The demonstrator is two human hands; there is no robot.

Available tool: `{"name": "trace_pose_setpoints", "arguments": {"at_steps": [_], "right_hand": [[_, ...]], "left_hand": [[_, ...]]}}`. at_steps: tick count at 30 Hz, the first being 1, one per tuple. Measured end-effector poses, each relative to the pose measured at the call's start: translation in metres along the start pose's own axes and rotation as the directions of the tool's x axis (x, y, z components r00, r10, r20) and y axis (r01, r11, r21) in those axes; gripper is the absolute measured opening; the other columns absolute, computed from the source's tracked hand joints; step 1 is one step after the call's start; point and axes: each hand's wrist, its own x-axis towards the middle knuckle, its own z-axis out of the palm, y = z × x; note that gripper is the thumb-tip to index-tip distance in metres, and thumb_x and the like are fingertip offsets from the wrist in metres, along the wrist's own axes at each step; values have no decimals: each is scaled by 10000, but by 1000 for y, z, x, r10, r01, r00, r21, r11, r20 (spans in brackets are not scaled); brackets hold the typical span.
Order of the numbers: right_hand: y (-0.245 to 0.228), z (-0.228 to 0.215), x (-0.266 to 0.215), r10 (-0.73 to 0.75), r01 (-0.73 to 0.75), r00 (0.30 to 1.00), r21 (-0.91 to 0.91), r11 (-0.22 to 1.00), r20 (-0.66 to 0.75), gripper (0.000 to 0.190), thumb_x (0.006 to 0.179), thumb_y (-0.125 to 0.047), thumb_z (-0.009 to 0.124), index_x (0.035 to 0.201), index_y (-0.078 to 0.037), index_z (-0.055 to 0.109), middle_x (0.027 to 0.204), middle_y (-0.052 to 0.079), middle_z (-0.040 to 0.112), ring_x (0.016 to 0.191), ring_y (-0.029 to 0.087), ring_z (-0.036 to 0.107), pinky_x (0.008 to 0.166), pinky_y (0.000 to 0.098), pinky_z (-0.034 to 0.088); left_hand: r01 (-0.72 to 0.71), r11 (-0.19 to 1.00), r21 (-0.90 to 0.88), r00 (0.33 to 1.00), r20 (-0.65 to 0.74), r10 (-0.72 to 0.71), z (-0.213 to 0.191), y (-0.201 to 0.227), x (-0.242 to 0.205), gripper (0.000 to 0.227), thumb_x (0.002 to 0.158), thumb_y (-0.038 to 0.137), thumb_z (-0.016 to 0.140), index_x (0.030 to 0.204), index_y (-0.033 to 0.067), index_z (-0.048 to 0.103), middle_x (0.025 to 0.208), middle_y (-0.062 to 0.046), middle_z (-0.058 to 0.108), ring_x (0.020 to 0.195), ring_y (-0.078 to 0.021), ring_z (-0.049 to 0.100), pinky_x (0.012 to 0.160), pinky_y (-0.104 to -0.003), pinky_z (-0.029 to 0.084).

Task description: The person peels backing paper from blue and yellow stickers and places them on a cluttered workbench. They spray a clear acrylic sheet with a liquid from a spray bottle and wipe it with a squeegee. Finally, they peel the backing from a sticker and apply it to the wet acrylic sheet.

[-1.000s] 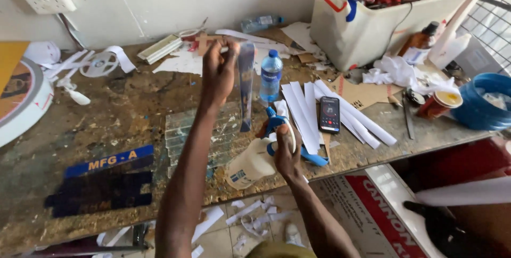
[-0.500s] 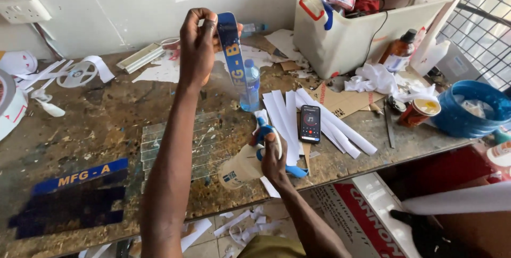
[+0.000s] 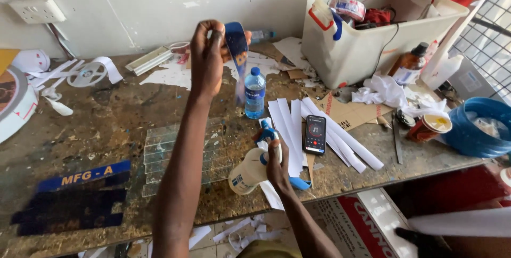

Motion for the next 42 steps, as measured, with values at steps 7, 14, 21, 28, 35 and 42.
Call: {"name": "trace_pose_setpoints", "arguments": {"at_steps": [7, 14, 21, 28, 35, 42], "right_hand": [[71, -5, -4, -40, 40, 999, -5, 999, -5, 776, 1065, -830, 391, 1057, -155, 773, 1029, 47, 790, 883, 204, 735, 785, 407, 582], [-1, 32, -5, 109, -182, 877, -114, 977, -468, 839, 1070, -686, 374, 578, -92, 705, 651, 77, 714, 704, 242, 705, 860, 328, 437], [-19, 34, 7, -84, 17, 898, -157, 987, -431, 821, 1045, -717, 370, 631, -124, 757, 646, 28, 757, 660, 203, 681, 736, 306, 431], [22, 24, -2, -50, -24, 967, -285, 958, -249, 793, 1067, -730, 332, 817, -191, 858, 808, -31, 836, 808, 172, 736, 855, 262, 461], [16, 19, -3, 237, -268, 931, -75, 961, -278, 883, 1030, -748, 336, 606, -70, 711, 624, 92, 724, 666, 268, 695, 809, 396, 511], [5, 28, -1, 156, -171, 968, -64, 983, -196, 919, 1021, -800, 284, 944, -79, 850, 999, 81, 890, 980, 248, 821, 952, 409, 586]], "left_hand": [[44, 998, -45, 988, -146, -50, -7, -29, 1, 168, 1140, 374, 671, 1068, 232, 614, 885, 63, 543, 772, -66, 612, 660, -293, 585], [100, 982, -159, 994, -31, -106, 5, 4, 22, 145, 1157, 261, 586, 1114, 140, 519, 1069, -333, 850, 959, -398, 883, 783, -480, 726], [97, 994, -41, 986, -134, -102, 40, 85, 28, 94, 1182, 189, 585, 1210, 101, 602, 842, 45, 380, 649, -53, 495, 636, -247, 533], [57, 996, -63, 995, -79, -62, 4, 39, 53, 149, 1167, 254, 550, 1111, 123, 504, 1078, -308, 870, 923, -395, 883, 823, -477, 715], [16, 996, -90, 1000, -25, -18, 1, 31, 54, 137, 1182, 265, 530, 1159, 131, 512, 1128, -305, 862, 1008, -390, 884, 787, -457, 725], [-30, 997, -73, 1000, -2, 30, -4, 40, 54, 126, 1184, 269, 524, 1126, 161, 493, 1141, -289, 864, 1026, -386, 894, 853, -450, 728]]}}
